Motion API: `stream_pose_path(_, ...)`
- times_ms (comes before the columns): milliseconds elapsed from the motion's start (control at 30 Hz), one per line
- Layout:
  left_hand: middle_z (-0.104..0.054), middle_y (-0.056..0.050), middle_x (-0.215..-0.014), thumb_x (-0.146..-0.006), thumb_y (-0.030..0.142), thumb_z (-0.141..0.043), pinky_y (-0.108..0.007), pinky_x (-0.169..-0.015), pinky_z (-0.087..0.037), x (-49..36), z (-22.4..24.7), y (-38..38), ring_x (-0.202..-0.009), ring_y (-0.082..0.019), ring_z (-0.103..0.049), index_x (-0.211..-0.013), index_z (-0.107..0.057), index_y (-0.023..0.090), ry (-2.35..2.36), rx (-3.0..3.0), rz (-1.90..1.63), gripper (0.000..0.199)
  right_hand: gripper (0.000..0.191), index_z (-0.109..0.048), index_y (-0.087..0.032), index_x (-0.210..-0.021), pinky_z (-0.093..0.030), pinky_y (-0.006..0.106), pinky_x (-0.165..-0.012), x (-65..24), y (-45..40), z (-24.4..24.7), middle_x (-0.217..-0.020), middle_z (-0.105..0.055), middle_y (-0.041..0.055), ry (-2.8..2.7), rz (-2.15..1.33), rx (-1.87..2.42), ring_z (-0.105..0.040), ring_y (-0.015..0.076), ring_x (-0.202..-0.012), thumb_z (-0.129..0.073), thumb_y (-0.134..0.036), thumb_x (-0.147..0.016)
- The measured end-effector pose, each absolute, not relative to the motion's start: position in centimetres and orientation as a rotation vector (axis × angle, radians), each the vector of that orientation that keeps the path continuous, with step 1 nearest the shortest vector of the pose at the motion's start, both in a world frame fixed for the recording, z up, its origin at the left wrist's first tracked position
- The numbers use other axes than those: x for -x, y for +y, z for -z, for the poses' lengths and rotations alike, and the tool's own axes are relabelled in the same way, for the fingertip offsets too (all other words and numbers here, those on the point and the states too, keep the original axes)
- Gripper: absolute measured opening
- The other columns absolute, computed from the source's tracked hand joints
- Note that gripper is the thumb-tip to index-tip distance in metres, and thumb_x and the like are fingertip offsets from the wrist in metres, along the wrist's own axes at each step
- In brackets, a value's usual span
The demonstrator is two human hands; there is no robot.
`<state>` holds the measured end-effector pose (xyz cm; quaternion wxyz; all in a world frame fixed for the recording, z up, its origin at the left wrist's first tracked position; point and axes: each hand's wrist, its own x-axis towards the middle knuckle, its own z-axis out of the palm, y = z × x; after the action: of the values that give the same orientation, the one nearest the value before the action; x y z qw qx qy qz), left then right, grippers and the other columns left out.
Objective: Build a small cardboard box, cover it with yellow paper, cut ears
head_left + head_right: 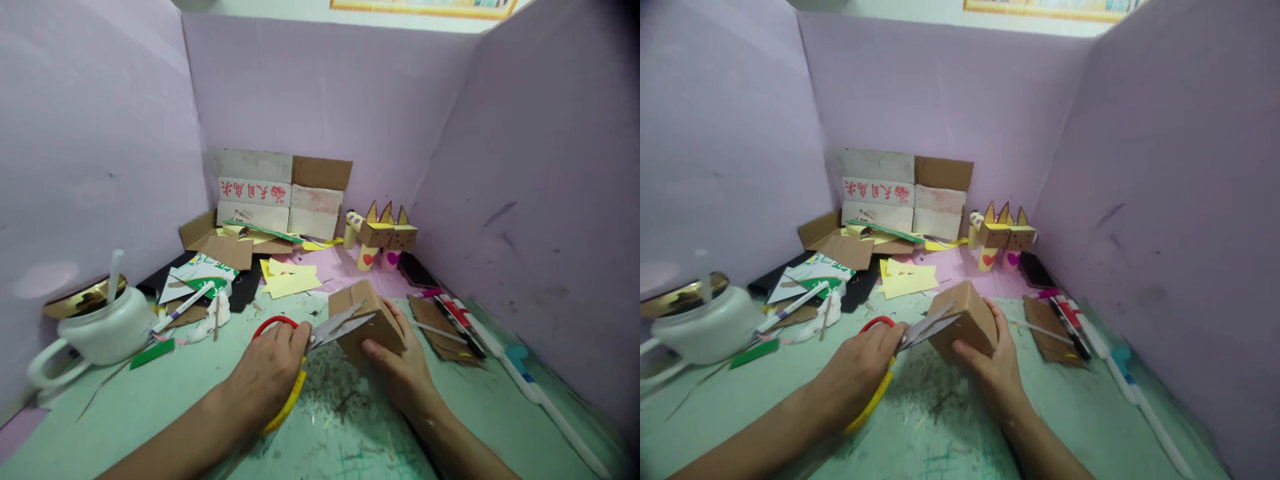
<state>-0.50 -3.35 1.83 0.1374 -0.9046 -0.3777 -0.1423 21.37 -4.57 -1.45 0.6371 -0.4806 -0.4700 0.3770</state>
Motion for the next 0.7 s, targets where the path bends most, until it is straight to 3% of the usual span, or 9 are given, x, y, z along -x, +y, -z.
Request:
stream_pose_path(133, -0.058, -0.011, -0.085, -0.081, 0.001, -0.034, -0.036, -0.062, -0.049, 0.2, -2.0, -3.3, -0.073, -0.023, -0.055, -0.11, -0.044, 0.011, -1.092, 2.571, 0.5, 0.032, 0.083, -0.042, -0.024, -0.127, -0.047, 0.038, -0.077, -21.4, -4.6, 1.3, -0.11, -0.061, 0.0076, -1.115, -0.862, 1.131, -0.058, 0.0304, -0.094, -0.079, -0.045, -0.056)
stream_pose_path(367, -0.056, -0.003, -0.068, -0.08, 0.003, -0.032, -0.027, -0.047, -0.041, 0.9, -1.5, -2.9, -0.055, -0.019, -0.053, -0.094, -0.048, 0.017, -1.027, 2.437, 0.507, 0.025, 0.085, -0.041, -0.024, -0.127, -0.045, 0.039, -0.079, -21.4, -4.6, 1.4, -0.115, -0.057, 0.0092, -1.139, -0.84, 1.16, -0.055, 0.0324, -0.098, -0.079, -0.046, -0.054)
stream_pose_path(700, -0.055, -0.001, -0.057, -0.07, 0.004, -0.037, -0.029, -0.045, -0.038, 1.4, -2.1, -2.7, -0.047, -0.02, -0.051, -0.082, -0.051, 0.019, -0.934, 2.383, 0.664, 0.023, 0.084, -0.041, -0.024, -0.125, -0.045, 0.037, -0.077, -21.1, -4.8, 1.3, -0.111, -0.057, 0.0073, -1.115, -0.891, 1.123, -0.056, 0.029, -0.094, -0.08, -0.045, -0.053)
